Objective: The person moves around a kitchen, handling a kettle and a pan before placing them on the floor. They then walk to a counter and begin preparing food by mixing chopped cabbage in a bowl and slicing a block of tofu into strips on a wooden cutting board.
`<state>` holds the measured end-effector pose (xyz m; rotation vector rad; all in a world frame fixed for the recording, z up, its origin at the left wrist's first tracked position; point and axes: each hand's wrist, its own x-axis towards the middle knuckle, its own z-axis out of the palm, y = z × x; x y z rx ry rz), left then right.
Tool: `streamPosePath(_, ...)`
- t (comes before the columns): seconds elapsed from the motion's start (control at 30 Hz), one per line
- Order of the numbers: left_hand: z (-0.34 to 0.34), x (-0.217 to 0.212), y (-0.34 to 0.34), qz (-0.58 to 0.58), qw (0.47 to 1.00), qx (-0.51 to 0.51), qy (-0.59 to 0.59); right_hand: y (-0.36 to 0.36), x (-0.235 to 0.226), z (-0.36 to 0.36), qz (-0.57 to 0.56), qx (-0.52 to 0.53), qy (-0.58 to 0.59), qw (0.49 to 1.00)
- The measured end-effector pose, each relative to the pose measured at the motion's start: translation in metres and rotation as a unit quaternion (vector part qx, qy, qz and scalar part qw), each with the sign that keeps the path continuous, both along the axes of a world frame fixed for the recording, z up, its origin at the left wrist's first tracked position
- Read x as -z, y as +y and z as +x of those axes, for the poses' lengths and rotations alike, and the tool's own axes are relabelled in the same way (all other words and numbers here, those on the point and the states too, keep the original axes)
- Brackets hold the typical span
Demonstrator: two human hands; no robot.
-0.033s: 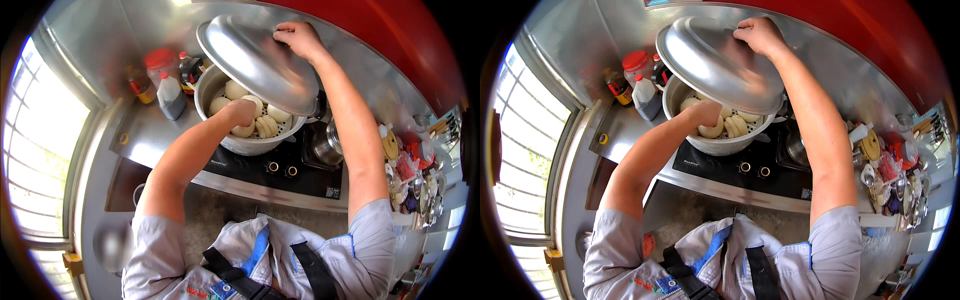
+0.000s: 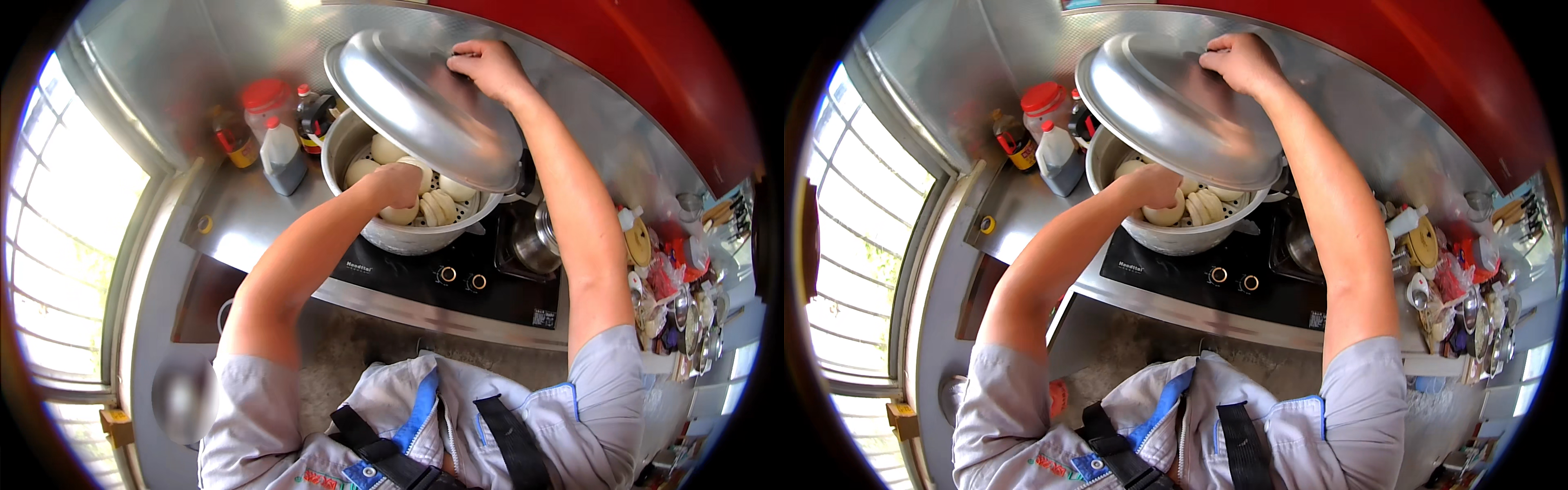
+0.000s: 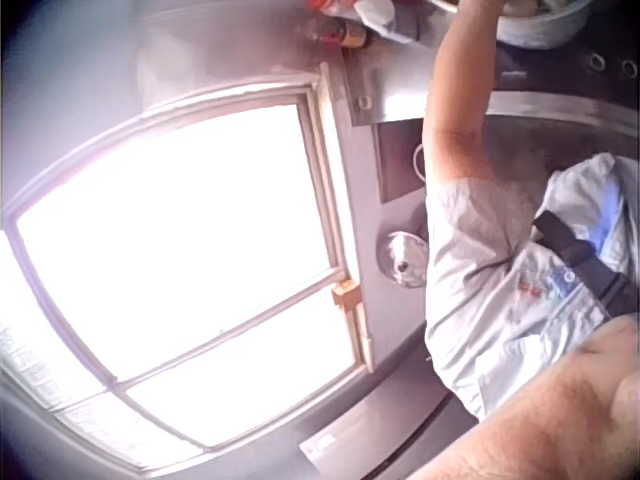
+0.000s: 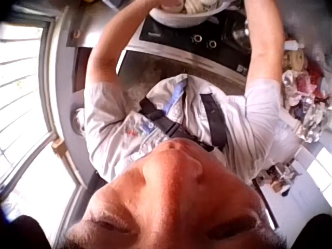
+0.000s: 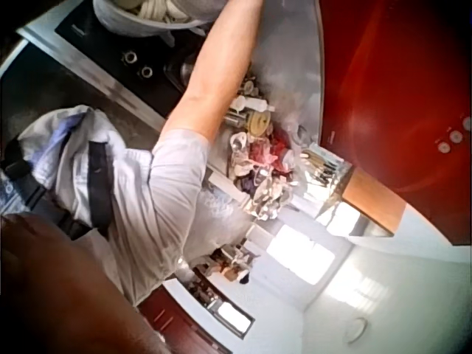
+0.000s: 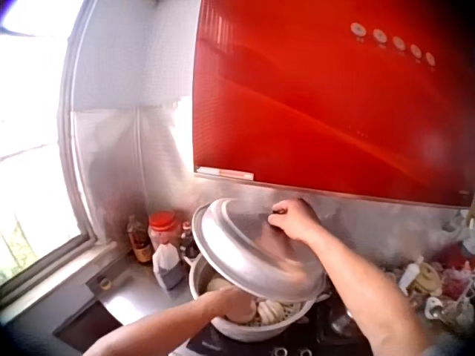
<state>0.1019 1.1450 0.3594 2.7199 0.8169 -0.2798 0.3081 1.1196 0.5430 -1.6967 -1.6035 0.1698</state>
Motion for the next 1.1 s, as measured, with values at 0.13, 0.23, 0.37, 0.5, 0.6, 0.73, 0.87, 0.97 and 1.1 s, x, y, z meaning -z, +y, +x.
streamPosePath(0.13, -0.087, -0.083, -0.072, -0.061, 0.991, 0.013, -0.121, -0.002, 0.026, -0.019, -0.02, 0.051, -0.1, 0.994)
streamPosePath(0.23, -0.19, -0.076, -0.14, -0.128, 0.925, 0.003, -0.359, -0.012, 0.055, -0.054, -0.054, 0.069, -0.228, 0.97)
streamPosePath(0.37, -0.256, -0.011, -0.195, -0.24, 0.88, -0.196, -0.361, -0.014, 0.069, -0.082, -0.092, 0.069, -0.242, 0.964)
streamPosePath(0.5, -0.273, 0.069, -0.238, -0.345, 0.835, -0.262, -0.34, -0.019, 0.086, -0.08, -0.005, 0.083, -0.231, 0.969)
streamPosePath(0.6, -0.264, 0.123, -0.25, -0.413, 0.811, -0.294, -0.292, -0.027, 0.079, -0.075, -0.106, 0.035, -0.115, 0.987)
streamPosePath(0.73, -0.262, 0.209, -0.272, -0.241, 0.91, -0.254, -0.223, -0.064, 0.081, -0.073, 0.033, 0.08, -0.13, 0.988)
streamPosePath(0.87, -0.292, 0.245, -0.319, -0.217, 0.926, -0.265, -0.159, -0.17, 0.076, 0.006, -0.039, 0.177, -0.088, 0.98)
streamPosePath(0.97, -0.316, 0.278, -0.357, -0.242, 0.912, -0.302, -0.134, -0.244, 0.082, 0.102, -0.092, 0.397, -0.257, 0.876)
streamPosePath(1.1, -0.317, 0.312, -0.393, -0.276, 0.896, -0.33, -0.106, -0.269, 0.133, 0.189, -0.244, 0.347, -0.045, 0.904)
